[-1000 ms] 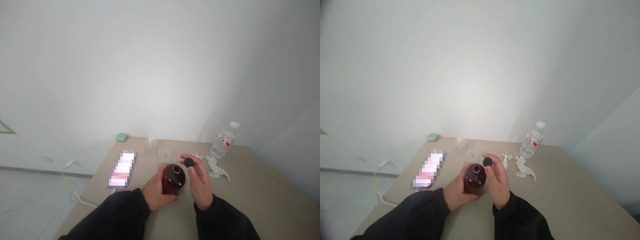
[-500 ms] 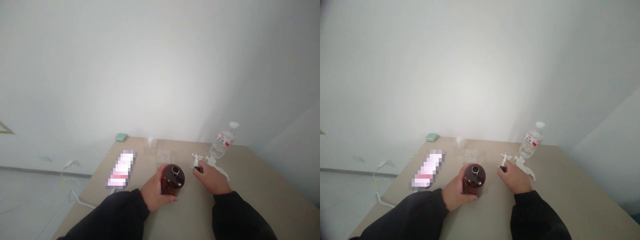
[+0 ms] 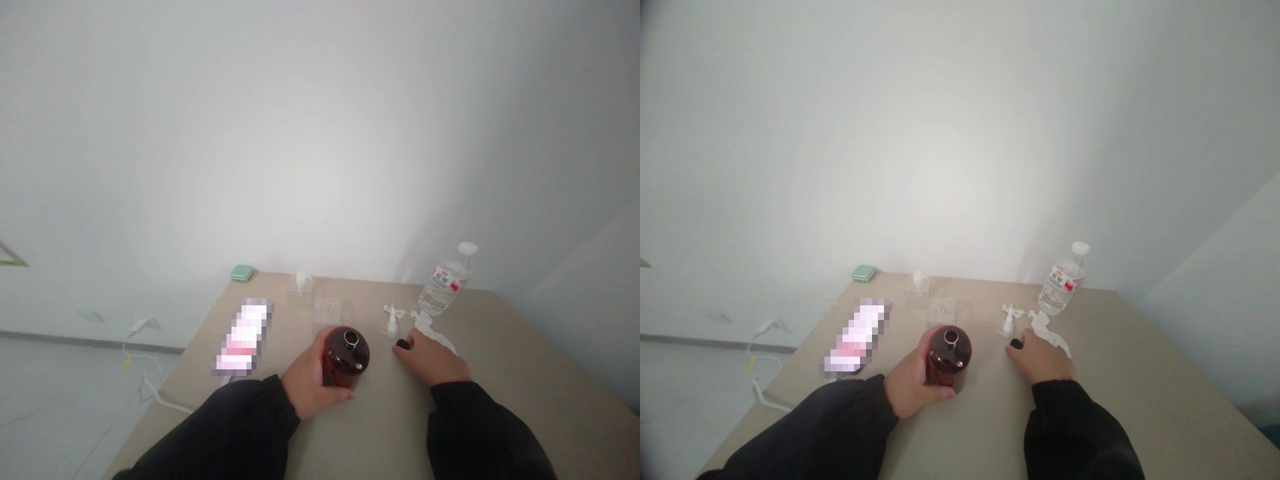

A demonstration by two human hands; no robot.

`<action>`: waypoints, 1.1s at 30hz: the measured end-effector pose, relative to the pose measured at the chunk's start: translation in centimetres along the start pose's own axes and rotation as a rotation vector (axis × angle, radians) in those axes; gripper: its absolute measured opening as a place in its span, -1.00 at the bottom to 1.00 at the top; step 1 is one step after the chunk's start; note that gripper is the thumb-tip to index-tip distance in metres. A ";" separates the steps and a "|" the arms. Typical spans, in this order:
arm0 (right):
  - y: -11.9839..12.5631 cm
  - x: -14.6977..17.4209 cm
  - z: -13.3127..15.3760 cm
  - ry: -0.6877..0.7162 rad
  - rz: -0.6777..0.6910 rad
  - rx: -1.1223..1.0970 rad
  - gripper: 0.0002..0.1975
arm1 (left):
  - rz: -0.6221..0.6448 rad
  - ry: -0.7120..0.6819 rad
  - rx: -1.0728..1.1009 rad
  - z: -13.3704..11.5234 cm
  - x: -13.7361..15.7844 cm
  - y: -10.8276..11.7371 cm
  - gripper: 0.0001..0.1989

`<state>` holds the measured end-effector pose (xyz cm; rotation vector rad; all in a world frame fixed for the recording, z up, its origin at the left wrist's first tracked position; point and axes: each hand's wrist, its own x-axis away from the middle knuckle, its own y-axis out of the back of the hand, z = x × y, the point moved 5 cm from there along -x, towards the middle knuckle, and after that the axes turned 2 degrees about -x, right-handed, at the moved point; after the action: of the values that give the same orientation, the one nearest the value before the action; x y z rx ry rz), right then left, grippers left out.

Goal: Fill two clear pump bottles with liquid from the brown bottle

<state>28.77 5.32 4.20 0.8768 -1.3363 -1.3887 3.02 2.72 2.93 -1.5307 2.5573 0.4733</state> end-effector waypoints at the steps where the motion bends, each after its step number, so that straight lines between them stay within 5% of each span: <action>1: 0.3 0.2 0.1 -0.003 -0.032 -0.033 -0.69 | -0.001 -0.001 -0.012 0.0 0.0 0.0 -0.03; 4: 1.6 1.3 1.4 0.140 -0.209 -0.281 -0.69 | 0.006 -0.017 -0.023 0.0 -0.1 0.1 -0.03; 7: 2.1 3.3 3.9 0.583 -0.333 -0.715 -0.62 | 0.016 -0.061 0.017 0.4 0.1 0.2 0.03; 9: 1.3 4.7 5.5 0.857 -0.303 -0.923 -0.51 | -0.017 -0.096 0.033 0.7 0.4 0.5 0.08; 11: -0.2 5.4 6.7 0.963 -0.205 -1.034 -0.30 | -0.096 -0.121 0.007 0.7 0.7 1.1 -0.10; 15: -3.3 5.3 8.4 0.881 -0.003 -1.167 0.03 | -0.385 -0.097 -0.161 0.7 0.6 3.2 -0.53; 21: -4.0 5.3 9.9 0.755 0.144 -1.342 -0.05 | -0.463 0.046 -0.247 2.6 -1.1 4.1 -0.40; 27: -2.9 5.2 9.8 0.792 0.016 -1.277 -0.21 | -0.463 0.062 -0.242 3.1 -2.2 4.2 -0.21; 33: -3.1 4.9 9.3 0.844 -0.096 -1.282 -0.25 | -0.490 0.055 -0.215 2.9 -3.1 4.6 -0.21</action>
<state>18.17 2.97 3.02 0.4758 0.3044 -1.3420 0.34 8.29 1.90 -2.1820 2.1017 0.6579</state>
